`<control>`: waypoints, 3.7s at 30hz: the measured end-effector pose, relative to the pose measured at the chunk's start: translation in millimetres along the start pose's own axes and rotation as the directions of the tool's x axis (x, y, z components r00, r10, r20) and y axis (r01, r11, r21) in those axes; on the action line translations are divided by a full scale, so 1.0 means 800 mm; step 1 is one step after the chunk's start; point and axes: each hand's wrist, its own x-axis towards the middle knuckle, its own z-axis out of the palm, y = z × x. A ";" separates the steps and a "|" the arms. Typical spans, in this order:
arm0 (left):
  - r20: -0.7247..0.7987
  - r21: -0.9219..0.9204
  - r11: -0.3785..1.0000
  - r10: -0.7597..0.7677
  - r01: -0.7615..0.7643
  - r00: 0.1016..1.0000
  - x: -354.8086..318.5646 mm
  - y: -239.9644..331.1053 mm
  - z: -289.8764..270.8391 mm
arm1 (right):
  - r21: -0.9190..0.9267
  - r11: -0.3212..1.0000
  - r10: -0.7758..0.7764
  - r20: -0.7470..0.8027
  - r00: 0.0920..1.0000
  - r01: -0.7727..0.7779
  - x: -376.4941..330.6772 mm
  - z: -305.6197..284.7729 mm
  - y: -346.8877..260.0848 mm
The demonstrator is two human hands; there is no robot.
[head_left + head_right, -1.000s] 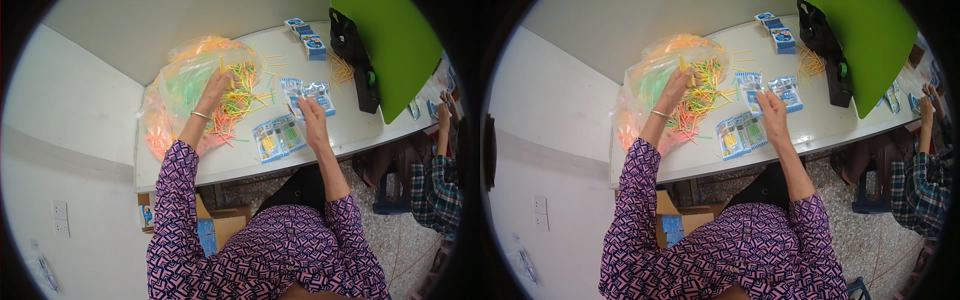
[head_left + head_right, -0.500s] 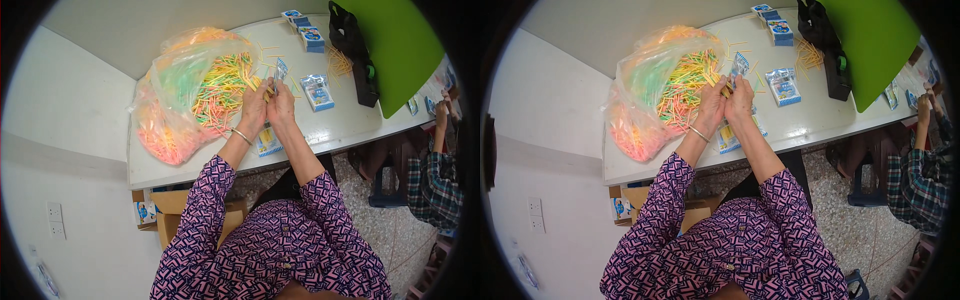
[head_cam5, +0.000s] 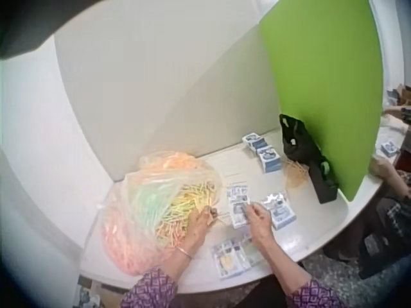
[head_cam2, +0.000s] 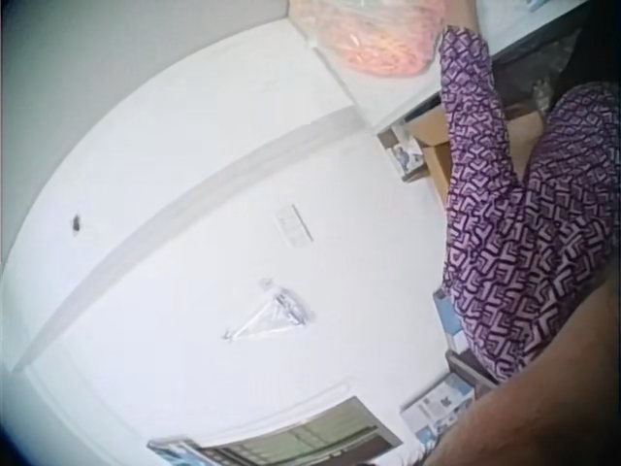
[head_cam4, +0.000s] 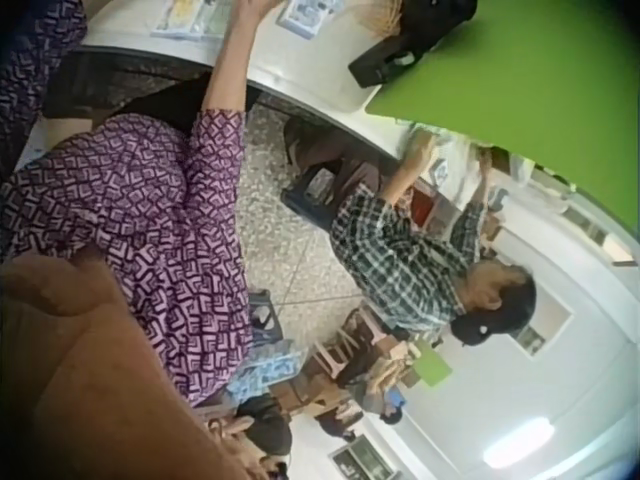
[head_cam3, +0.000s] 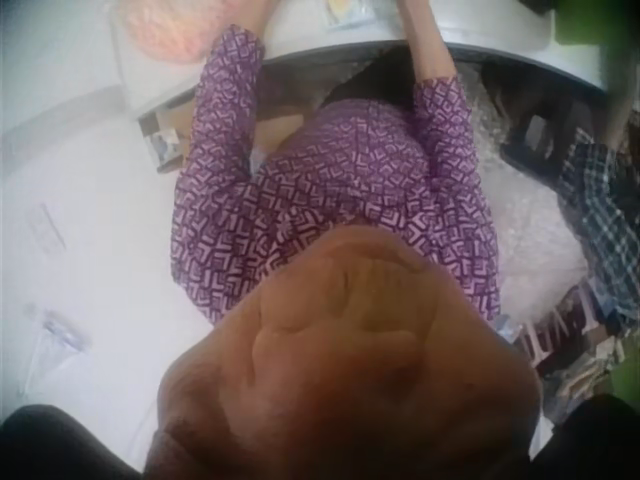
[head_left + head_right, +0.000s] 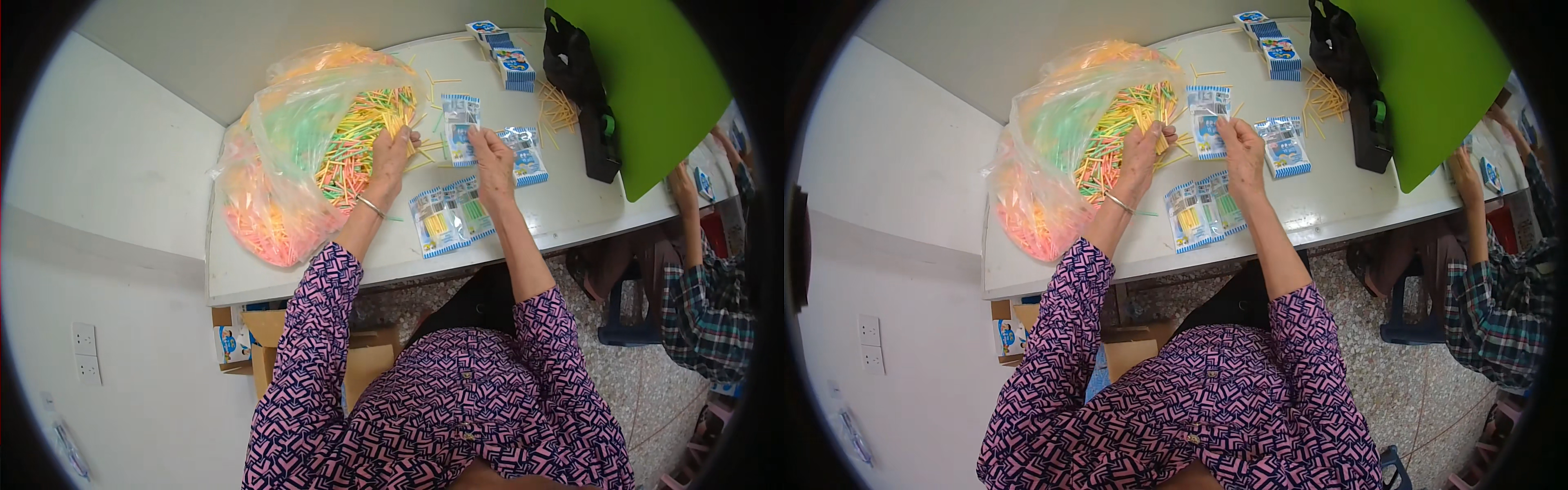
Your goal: Putting colorful items into plastic packaging sleeves at a workstation.
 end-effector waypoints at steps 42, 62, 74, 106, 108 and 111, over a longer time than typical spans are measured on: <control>0.394 -0.050 0.996 0.084 -0.070 0.915 -0.079 0.059 0.056 | -0.481 0.873 0.152 0.435 0.887 0.086 -0.047 -0.056 -0.057; 0.382 0.325 0.876 0.223 -0.356 0.897 -0.042 0.071 0.012 | -0.414 0.898 0.060 0.448 0.892 0.147 -0.025 -0.007 -0.044; 0.478 0.197 0.942 0.150 -0.272 0.866 -0.047 0.074 0.033 | -0.386 0.909 0.332 0.447 0.831 -0.156 -0.020 -0.029 -0.043; 0.690 0.622 0.453 0.068 -0.638 0.721 -0.012 0.035 0.020 | -0.495 0.861 0.306 0.312 0.899 -0.121 -0.026 -0.118 -0.126; 0.783 0.547 0.328 0.125 -0.770 0.609 -0.005 0.013 0.027 | -0.473 0.872 0.305 0.328 0.894 -0.123 -0.027 -0.123 -0.123; 0.860 0.502 -0.003 0.110 -0.865 0.498 -0.003 -0.006 0.038 | -0.488 0.858 0.320 0.259 0.911 -0.162 -0.039 -0.108 -0.115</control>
